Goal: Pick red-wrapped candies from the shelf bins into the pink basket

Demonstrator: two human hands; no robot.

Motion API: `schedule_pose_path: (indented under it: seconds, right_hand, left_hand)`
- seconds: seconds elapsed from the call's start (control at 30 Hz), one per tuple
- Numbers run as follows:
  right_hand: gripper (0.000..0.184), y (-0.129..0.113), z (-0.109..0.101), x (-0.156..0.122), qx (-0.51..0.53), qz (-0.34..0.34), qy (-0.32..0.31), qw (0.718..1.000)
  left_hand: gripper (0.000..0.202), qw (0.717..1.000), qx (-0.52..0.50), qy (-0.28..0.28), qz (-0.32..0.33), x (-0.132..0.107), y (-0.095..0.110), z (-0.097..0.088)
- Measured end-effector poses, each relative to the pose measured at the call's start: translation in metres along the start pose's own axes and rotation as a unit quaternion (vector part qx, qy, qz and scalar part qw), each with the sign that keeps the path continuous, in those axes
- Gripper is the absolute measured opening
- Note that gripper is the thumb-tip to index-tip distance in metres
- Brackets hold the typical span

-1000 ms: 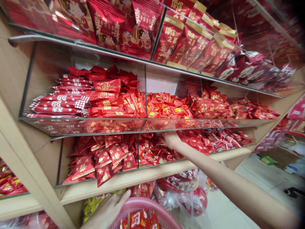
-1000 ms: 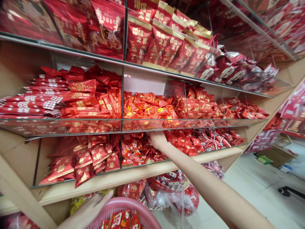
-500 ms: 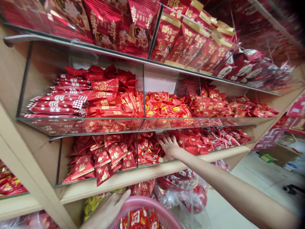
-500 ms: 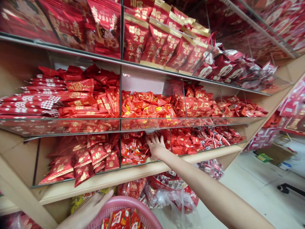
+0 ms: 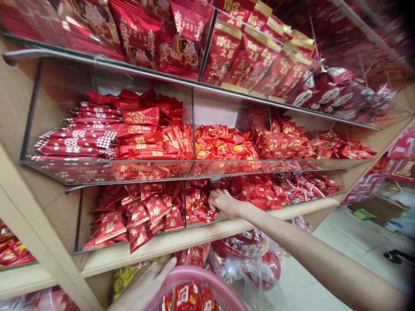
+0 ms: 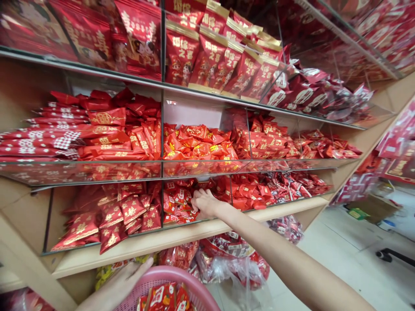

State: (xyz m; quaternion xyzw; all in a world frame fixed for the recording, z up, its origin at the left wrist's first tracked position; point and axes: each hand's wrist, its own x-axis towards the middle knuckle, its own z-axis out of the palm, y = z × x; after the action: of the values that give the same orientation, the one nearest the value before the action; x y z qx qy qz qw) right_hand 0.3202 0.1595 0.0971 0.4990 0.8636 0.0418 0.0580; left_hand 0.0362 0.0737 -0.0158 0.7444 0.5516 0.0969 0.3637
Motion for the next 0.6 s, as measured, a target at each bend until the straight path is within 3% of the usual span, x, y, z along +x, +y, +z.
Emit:
schedule_pose_path:
  seconds: [0.13, 0.4, 0.6]
  right_hand:
    - [0.025, 0.000, 0.002, 0.005, -0.002, -0.039, -0.001, 0.999]
    - [0.006, 0.006, 0.002, -0.005, 0.012, -0.104, 0.017, 0.994]
    - [0.007, 0.005, 0.000, -0.010, -0.011, -0.145, 0.033, 0.989]
  left_hand:
    - [0.064, 1.000, 0.001, 0.002, -0.008, -0.003, 0.006, -0.003]
    - [0.063, 1.000, 0.012, 0.007, 0.000, -0.003, 0.008, -0.004]
    - [0.065, 1.000, 0.007, 0.014, 0.002, -0.002, 0.006, -0.002]
